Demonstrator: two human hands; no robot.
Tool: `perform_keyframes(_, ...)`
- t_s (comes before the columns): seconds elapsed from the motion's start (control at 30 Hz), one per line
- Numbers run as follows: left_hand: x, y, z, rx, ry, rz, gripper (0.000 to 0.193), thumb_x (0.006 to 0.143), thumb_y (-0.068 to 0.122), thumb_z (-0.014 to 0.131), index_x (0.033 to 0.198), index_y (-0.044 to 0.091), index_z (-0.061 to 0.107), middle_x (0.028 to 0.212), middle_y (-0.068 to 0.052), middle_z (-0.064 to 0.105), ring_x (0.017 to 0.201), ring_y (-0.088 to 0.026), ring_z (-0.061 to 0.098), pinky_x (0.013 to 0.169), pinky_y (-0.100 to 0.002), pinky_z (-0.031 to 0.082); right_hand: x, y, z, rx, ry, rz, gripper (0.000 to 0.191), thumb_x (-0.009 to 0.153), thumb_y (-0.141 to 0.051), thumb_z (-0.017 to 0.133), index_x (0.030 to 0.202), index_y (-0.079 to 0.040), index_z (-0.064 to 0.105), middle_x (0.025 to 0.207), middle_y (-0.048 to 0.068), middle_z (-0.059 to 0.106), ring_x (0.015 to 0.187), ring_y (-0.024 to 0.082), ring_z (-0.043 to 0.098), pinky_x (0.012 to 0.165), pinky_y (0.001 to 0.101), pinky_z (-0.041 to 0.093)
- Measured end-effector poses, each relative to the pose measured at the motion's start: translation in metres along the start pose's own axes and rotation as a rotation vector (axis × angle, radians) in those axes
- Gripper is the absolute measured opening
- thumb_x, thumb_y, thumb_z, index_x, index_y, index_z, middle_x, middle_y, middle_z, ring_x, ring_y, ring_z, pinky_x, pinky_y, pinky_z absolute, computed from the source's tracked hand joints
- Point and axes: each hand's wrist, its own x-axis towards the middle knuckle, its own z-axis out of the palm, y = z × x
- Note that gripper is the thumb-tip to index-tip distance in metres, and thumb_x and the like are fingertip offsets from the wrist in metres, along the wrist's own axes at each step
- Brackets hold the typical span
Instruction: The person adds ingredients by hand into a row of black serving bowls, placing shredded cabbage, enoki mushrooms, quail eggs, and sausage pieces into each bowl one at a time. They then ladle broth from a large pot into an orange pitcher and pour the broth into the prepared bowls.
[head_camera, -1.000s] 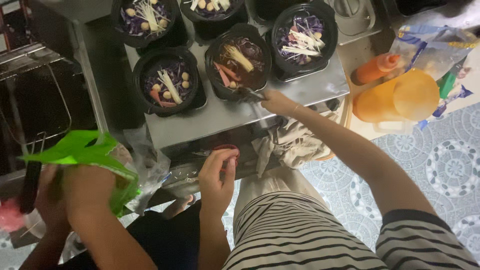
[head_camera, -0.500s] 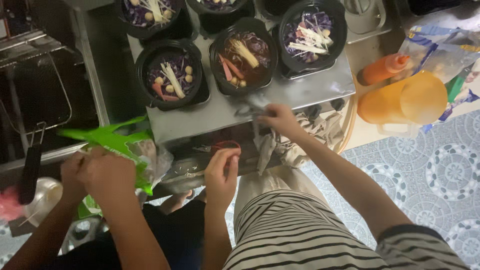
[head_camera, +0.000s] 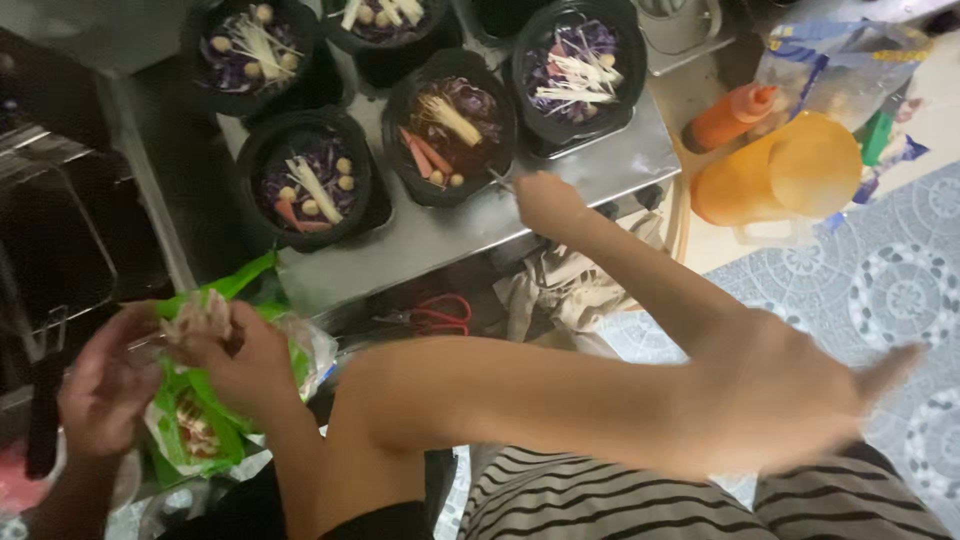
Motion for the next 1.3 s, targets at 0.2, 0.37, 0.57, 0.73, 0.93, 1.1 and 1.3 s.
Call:
perform_keyframes(0.2, 0.015, -0.036, -0.052, 0.681, -0.114, -0.009, 0.059, 0.079, 0.01, 0.079, 0.135, 0.008, 0.061, 0.126, -0.012, 0.067, 0.115, -0.022, 0.064, 0.104, -0.039, 0.052, 0.007, -0.011, -0.005, 0.029, -0.086, -0.085, 0.019, 0.087, -0.014, 0.061, 0.1, -0.005, 0.072, 0.088, 0.024, 0.073, 0.083, 0.045, 0.071, 0.074, 0.0549, 0.056)
perform_keyframes(0.37, 0.053, 0.067, 0.076, 0.111, -0.001, 0.208, 0.056, 0.084, 0.018, 0.074, 0.137, 0.011, 0.055, 0.12, -0.006, 0.063, 0.107, -0.02, 0.062, 0.092, -0.036, 0.052, 0.009, -0.017, -0.015, -0.061, -0.067, -0.126, 0.023, 0.091, -0.021, 0.062, 0.087, -0.001, 0.073, 0.085, 0.024, 0.072, 0.078, 0.044, 0.07, 0.075, 0.0545, 0.056)
perform_keyframes(0.57, 0.073, 0.149, 0.358, 0.293, -0.784, 0.442, 0.052, 0.099, 0.025, 0.058, 0.149, 0.017, 0.05, 0.088, -0.008, 0.071, 0.07, -0.031, 0.067, 0.063, -0.045, 0.052, 0.012, -0.024, -0.017, 0.481, -0.223, 0.164, 0.035, 0.098, -0.023, 0.056, 0.099, 0.01, 0.067, 0.069, 0.024, 0.069, 0.056, 0.034, 0.073, 0.056, 0.0421, 0.062)
perform_keyframes(0.73, 0.075, 0.134, 0.353, 0.309, -0.835, 0.31, 0.046, 0.102, 0.026, 0.054, 0.148, 0.02, 0.052, 0.074, -0.011, 0.069, 0.066, -0.032, 0.069, 0.062, -0.047, 0.052, 0.007, -0.034, -0.02, 0.654, -0.164, 0.211, 0.029, 0.092, -0.018, 0.054, 0.109, 0.004, 0.065, 0.062, 0.02, 0.065, 0.05, 0.031, 0.07, 0.047, 0.0422, 0.061)
perform_keyframes(0.93, 0.073, 0.136, 0.338, 0.183, -0.763, 0.283, 0.045, 0.103, 0.024, 0.056, 0.148, 0.019, 0.054, 0.078, -0.012, 0.068, 0.071, -0.032, 0.069, 0.069, -0.045, 0.054, 0.001, -0.045, -0.022, 0.716, -0.176, 0.221, 0.027, 0.095, -0.018, 0.055, 0.105, 0.007, 0.064, 0.06, 0.018, 0.065, 0.046, 0.029, 0.069, 0.045, 0.0403, 0.059)
perform_keyframes(1.1, 0.068, 0.123, 0.335, 0.11, -0.756, 0.224, 0.046, 0.102, 0.023, 0.058, 0.148, 0.019, 0.054, 0.085, -0.011, 0.072, 0.074, -0.031, 0.071, 0.071, -0.043, 0.056, 0.009, -0.033, -0.027, 0.638, -0.189, 0.129, 0.026, 0.094, -0.018, 0.056, 0.103, 0.005, 0.063, 0.059, 0.016, 0.064, 0.045, 0.028, 0.068, 0.043, 0.0394, 0.058)
perform_keyframes(1.3, 0.068, 0.121, 0.341, 0.134, -0.761, 0.181, 0.047, 0.101, 0.024, 0.058, 0.147, 0.021, 0.054, 0.083, -0.008, 0.073, 0.074, -0.027, 0.072, 0.072, -0.04, 0.056, 0.021, -0.015, -0.026, 0.624, -0.263, 0.161, 0.031, 0.095, -0.019, 0.06, 0.08, 0.007, 0.065, 0.058, 0.015, 0.065, 0.045, 0.027, 0.068, 0.046, 0.0401, 0.057)
